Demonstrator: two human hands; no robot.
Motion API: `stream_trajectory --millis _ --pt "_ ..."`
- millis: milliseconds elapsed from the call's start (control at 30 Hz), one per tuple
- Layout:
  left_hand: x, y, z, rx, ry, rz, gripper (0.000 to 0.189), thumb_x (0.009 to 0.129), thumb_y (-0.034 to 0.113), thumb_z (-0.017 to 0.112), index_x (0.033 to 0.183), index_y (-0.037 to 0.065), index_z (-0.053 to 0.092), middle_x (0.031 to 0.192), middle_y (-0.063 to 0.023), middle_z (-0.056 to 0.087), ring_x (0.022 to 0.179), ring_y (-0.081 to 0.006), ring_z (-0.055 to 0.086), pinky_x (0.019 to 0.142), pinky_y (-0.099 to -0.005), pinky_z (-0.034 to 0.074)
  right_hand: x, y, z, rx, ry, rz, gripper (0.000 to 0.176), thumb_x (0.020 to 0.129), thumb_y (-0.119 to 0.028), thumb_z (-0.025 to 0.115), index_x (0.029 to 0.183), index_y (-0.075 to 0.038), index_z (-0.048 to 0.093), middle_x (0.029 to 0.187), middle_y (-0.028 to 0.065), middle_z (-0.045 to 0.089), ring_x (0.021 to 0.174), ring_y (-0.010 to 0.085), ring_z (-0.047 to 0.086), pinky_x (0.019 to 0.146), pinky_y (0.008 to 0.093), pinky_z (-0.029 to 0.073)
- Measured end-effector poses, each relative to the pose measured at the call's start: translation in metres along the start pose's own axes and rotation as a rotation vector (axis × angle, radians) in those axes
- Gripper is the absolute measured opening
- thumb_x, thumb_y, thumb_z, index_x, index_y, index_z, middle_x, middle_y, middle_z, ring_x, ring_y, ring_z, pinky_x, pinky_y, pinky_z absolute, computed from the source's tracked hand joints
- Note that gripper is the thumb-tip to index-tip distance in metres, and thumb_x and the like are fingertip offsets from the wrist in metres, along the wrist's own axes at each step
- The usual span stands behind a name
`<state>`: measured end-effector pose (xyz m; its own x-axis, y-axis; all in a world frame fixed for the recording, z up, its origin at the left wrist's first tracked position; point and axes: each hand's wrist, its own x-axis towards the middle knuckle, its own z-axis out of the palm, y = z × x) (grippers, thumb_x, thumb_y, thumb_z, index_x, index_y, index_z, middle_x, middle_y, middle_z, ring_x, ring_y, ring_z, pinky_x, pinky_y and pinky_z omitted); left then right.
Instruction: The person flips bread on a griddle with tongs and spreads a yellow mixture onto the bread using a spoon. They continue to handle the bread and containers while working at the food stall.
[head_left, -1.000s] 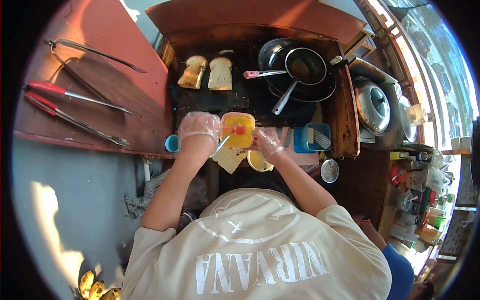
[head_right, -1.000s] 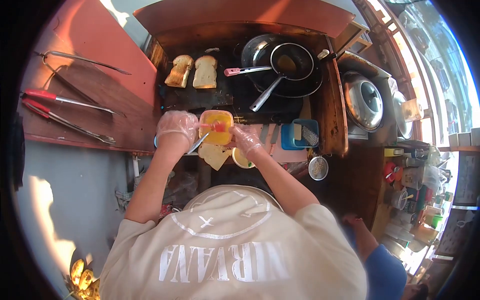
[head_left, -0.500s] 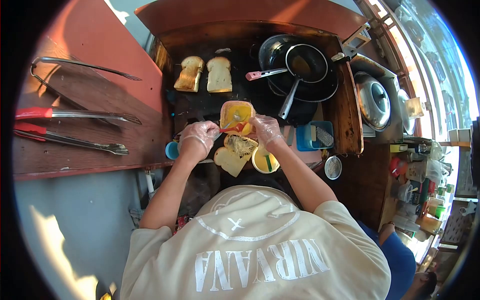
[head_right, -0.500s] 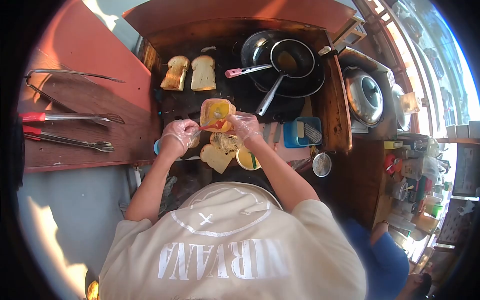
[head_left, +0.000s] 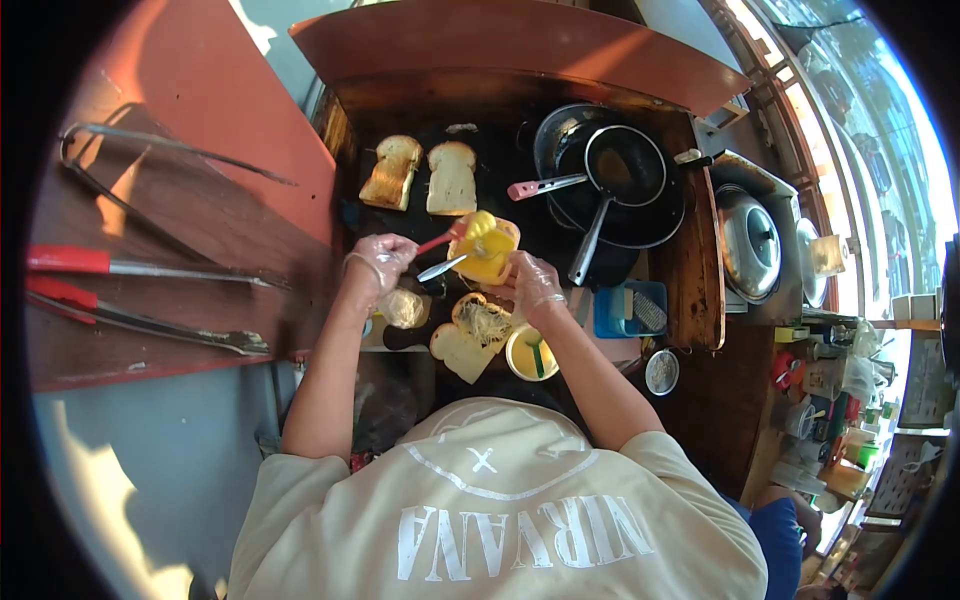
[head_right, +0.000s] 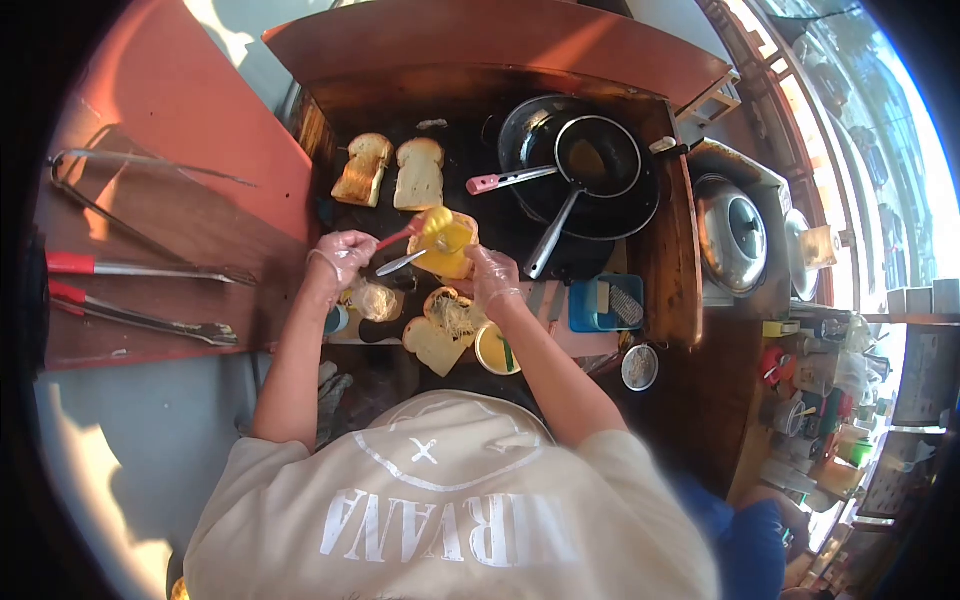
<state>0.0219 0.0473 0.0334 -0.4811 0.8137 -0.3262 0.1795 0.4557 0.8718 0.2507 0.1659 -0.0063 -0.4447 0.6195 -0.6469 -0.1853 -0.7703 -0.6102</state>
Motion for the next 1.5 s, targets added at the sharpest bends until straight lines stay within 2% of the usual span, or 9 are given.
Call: stream_trajectory --millis 100,300,600,867,933,1100,1267,1333,1500 --pt "0.039 0.003 -0.018 0.001 0.179 -0.032 0.02 0.09 0.02 0.068 0.095 0.0 0.072 0.073 0.0023 0.061 0.068 -0.0067 0.051 0.063 -0.0261 0.044 0.004 -0.003 0.008 -0.109 -0.006 -0.027 0.032 0.09 -0.02 0.055 0.108 0.006 0.059 0.109 0.02 0.065 0.098 0.034 0.068 0.086 0.041 0.059" --pt "0.111 0.011 -0.013 0.999 0.585 0.465 0.008 0.085 0.014 0.062 0.088 0.01 0.068 0.091 -0.014 0.069 0.09 -0.0333 0.065 0.077 -0.0443 0.051 0.0 0.002 -0.002 -0.084 -0.041 -0.016 0.031 0.092 -0.017 0.056 0.107 0.009 0.058 0.11 0.0213 0.063 0.102 0.0338 0.067 0.086 0.044 0.06" --pt "0.108 -0.008 -0.008 0.953 0.387 0.327 0.011 0.088 0.012 0.055 0.095 0.008 0.063 0.097 -0.0181 0.067 0.091 -0.0397 0.065 0.077 -0.0495 0.051 -0.023 0.012 -0.043 -0.073 -0.044 0.015 0.043 0.09 -0.013 0.064 0.117 0.018 0.055 0.107 0.0224 0.063 0.094 0.0306 0.069 0.076 0.0409 0.064" --pt "0.095 -0.018 0.002 0.873 0.219 0.559 0.01 0.087 0.005 0.055 0.095 0.008 0.061 0.095 -0.0161 0.068 0.091 -0.0372 0.065 0.078 -0.0473 0.051 -0.04 0.013 -0.045 -0.038 0.012 0.083 0.032 0.09 -0.014 0.064 0.106 0.013 0.06 0.105 0.0208 0.063 0.093 0.0313 0.069 0.076 0.0406 0.064" --pt "0.099 -0.003 0.003 0.833 0.315 0.331 0.01 0.089 0.006 0.054 0.096 0.008 0.061 0.092 -0.0171 0.067 0.09 -0.0379 0.064 0.079 -0.0482 0.05 -0.038 0.023 -0.054 -0.008 -0.094 0.036 0.034 0.091 -0.016 0.064 0.109 0.012 0.059 0.106 0.0206 0.063 0.095 0.0306 0.069 0.077 0.0417 0.063" --pt "0.111 -0.034 -0.008 0.906 0.369 0.576 0.006 0.091 0.014 0.058 0.094 0.009 0.062 0.088 -0.0189 0.065 0.082 -0.0398 0.064 0.072 -0.051 0.05 -0.044 0.024 -0.054 -0.029 -0.078 0.079 0.035 0.091 -0.019 0.065 0.109 0.011 0.06 0.107 0.0198 0.062 0.099 0.0289 0.067 0.077 0.0413 0.063" --pt "0.092 -0.012 0.013 0.865 0.284 0.445 0.005 0.088 0.008 0.058 0.092 0.008 0.061 0.082 -0.0183 0.066 0.081 -0.0387 0.065 0.071 -0.0498 0.05 -0.054 0.023 -0.058 0.007 -0.107 0.04 0.036 0.091 -0.019 0.064 0.11 0.011 0.06 0.106 0.0196 0.062 0.096 0.0284 0.067 0.077 0.0411 0.063" --pt "0.118 -0.005 0.012 0.88 0.457 0.642 0.007 0.087 0.005 0.057 0.092 0.008 0.061 0.083 -0.0173 0.066 0.08 -0.0383 0.065 0.069 -0.0491 0.049 -0.053 0.026 -0.059 -0.01 -0.101 0.054 0.036 0.091 -0.019 0.064 0.109 0.011 0.06 0.105 0.0194 0.063 0.095 0.0284 0.067 0.077 0.0412 0.063" --pt "0.069 -0.016 0.016 0.909 0.313 0.632 0.008 0.088 0.007 0.058 0.094 0.009 0.063 0.087 -0.0142 0.066 0.084 -0.0352 0.065 0.074 -0.0467 0.05 -0.052 0.024 -0.063 0.01 -0.082 0.088 0.037 0.089 -0.02 0.066 0.108 0.012 0.061 0.105 0.0191 0.063 0.093 0.0276 0.068 0.075 0.0418 0.064"
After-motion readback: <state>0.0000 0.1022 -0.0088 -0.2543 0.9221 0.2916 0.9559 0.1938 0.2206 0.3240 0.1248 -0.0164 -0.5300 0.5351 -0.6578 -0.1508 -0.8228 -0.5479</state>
